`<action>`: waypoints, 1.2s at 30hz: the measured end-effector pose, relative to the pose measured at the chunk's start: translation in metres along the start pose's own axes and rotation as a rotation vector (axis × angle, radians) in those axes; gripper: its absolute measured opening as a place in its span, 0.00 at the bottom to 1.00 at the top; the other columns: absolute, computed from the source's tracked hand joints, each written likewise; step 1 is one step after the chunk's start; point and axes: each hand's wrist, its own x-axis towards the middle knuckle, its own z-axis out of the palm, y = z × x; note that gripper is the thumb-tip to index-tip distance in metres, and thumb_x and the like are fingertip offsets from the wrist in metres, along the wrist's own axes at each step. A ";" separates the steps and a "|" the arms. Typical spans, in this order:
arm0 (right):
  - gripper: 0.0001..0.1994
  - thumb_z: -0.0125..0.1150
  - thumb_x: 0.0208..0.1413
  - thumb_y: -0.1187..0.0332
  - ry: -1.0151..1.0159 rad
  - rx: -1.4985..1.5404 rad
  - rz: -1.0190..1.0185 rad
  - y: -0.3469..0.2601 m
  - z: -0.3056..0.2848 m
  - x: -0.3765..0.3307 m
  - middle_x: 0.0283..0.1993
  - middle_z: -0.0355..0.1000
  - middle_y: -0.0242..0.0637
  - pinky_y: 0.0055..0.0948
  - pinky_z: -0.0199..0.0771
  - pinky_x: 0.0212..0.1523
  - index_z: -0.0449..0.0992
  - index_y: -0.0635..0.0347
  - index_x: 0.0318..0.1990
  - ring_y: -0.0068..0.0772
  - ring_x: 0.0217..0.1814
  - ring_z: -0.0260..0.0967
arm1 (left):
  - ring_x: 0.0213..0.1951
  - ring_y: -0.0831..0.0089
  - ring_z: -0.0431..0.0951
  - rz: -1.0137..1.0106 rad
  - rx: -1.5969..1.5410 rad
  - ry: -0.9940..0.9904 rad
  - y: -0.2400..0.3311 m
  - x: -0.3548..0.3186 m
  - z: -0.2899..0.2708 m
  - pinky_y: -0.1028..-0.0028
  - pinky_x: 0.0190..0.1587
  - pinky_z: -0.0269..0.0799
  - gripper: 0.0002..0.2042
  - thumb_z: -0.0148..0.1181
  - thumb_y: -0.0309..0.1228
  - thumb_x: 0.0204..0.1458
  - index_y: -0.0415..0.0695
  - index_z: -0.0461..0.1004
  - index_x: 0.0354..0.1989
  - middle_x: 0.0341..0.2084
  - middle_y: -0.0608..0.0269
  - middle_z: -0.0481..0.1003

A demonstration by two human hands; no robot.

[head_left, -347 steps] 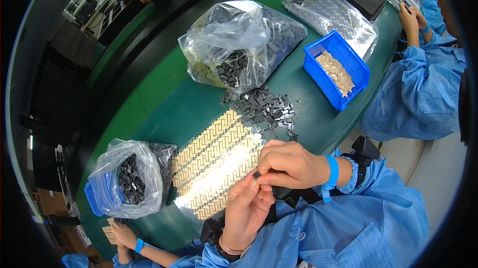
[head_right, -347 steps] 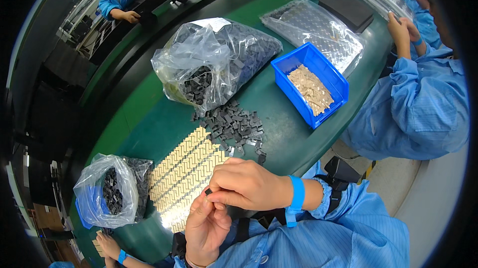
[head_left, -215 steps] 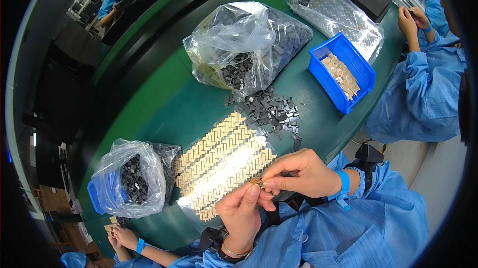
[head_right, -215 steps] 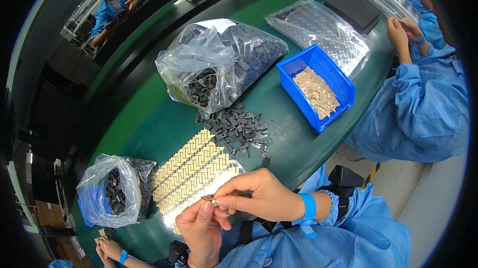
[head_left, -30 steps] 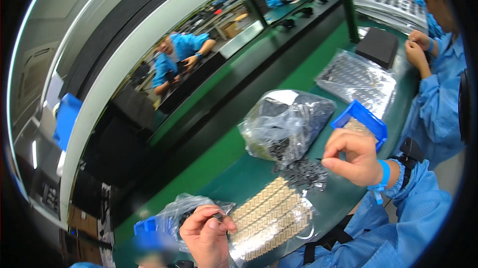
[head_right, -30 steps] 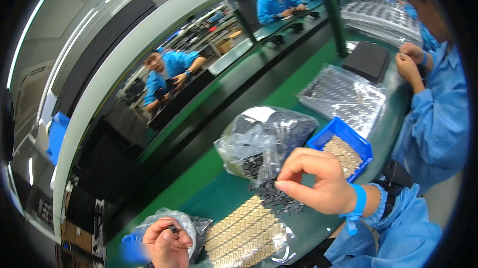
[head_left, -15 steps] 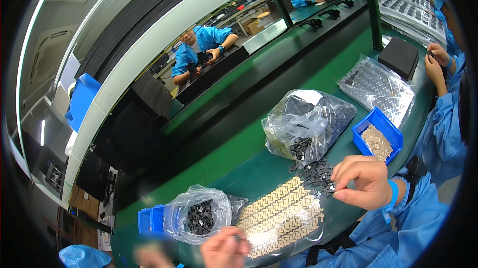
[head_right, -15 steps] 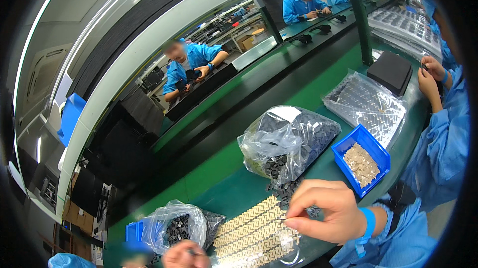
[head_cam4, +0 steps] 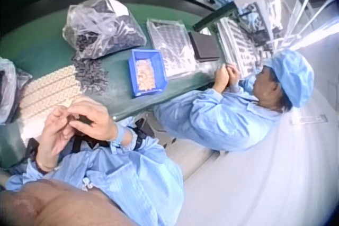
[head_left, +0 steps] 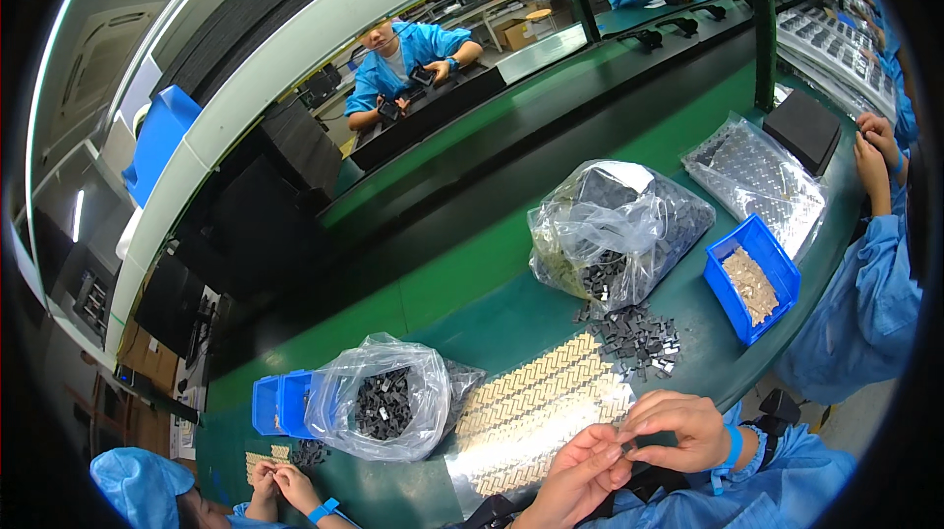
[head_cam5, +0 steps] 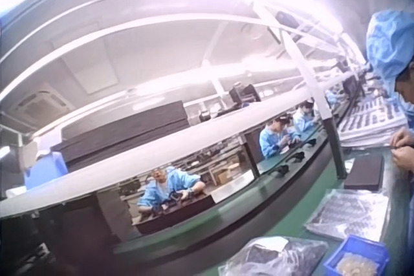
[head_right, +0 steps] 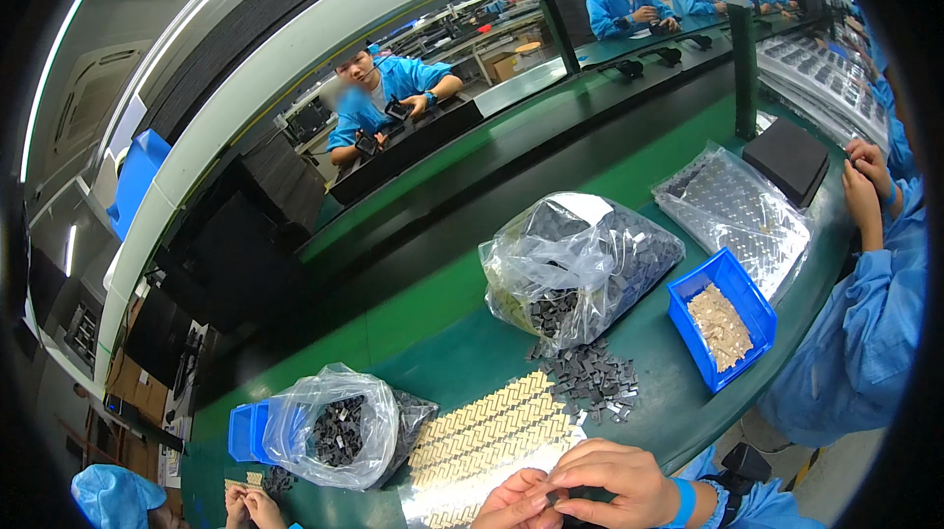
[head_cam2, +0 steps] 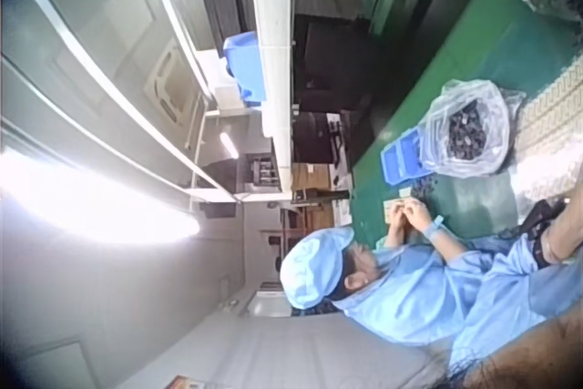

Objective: The person is assembling small electronic components, specifically placing small black components onto a grid.

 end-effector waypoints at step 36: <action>0.39 0.59 0.49 0.54 0.412 0.514 -0.187 -0.012 -0.020 0.076 0.49 0.64 0.50 0.38 0.71 0.39 0.45 0.59 0.63 0.44 0.45 0.67 | 0.21 0.75 0.71 0.538 0.409 0.277 -0.002 -0.025 -0.016 0.78 0.23 0.68 0.11 0.53 0.23 0.53 0.37 0.71 0.44 0.30 0.54 0.75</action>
